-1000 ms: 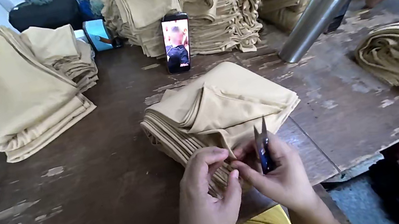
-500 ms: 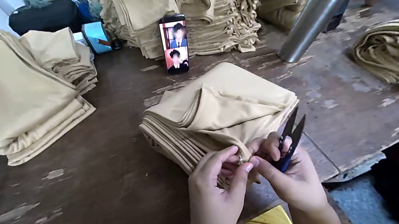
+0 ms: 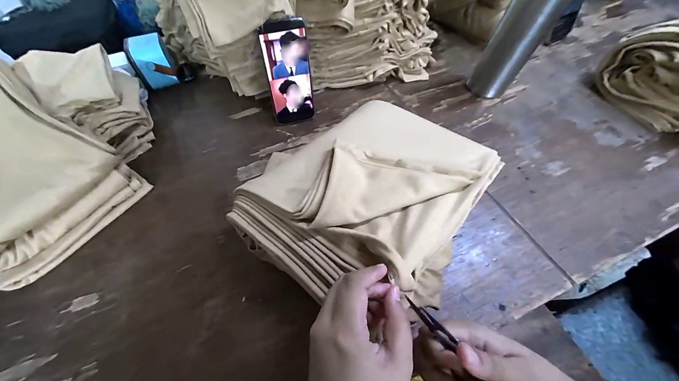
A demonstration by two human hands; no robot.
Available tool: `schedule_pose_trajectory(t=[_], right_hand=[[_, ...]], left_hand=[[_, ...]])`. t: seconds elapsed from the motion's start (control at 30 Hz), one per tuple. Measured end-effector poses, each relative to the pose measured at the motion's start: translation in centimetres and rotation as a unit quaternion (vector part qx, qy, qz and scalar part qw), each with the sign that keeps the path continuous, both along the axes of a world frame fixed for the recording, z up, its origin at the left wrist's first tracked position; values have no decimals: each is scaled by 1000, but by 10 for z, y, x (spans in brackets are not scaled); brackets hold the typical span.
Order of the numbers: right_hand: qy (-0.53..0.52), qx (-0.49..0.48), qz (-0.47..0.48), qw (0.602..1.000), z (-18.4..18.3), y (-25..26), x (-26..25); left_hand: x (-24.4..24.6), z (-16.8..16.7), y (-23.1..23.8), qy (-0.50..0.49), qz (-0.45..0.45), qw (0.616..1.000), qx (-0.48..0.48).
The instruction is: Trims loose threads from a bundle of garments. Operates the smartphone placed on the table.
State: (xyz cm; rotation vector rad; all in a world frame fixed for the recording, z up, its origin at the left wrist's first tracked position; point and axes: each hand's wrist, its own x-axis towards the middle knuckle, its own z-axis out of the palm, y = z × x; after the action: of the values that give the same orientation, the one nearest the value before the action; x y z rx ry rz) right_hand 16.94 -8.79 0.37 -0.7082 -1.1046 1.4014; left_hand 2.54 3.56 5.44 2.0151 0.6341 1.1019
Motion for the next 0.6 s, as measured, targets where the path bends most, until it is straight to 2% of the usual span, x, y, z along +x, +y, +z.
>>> schedule_pose_trajectory(t=[0.07, 0.17, 0.33, 0.6], right_hand=[[88, -39, 45, 994, -3, 0, -2], [148, -73, 59, 985, 0, 2, -5], [198, -91, 67, 974, 0, 5, -5], [216, -95, 69, 969, 4, 10, -7]], left_hand=[[0, 0, -1, -8, -6, 1000, -6], [-1, -2, 0, -16, -15, 1000, -18], [-2, -3, 1, -22, -4, 1000, -7], [-1, -5, 1, -30, -11, 999, 5]])
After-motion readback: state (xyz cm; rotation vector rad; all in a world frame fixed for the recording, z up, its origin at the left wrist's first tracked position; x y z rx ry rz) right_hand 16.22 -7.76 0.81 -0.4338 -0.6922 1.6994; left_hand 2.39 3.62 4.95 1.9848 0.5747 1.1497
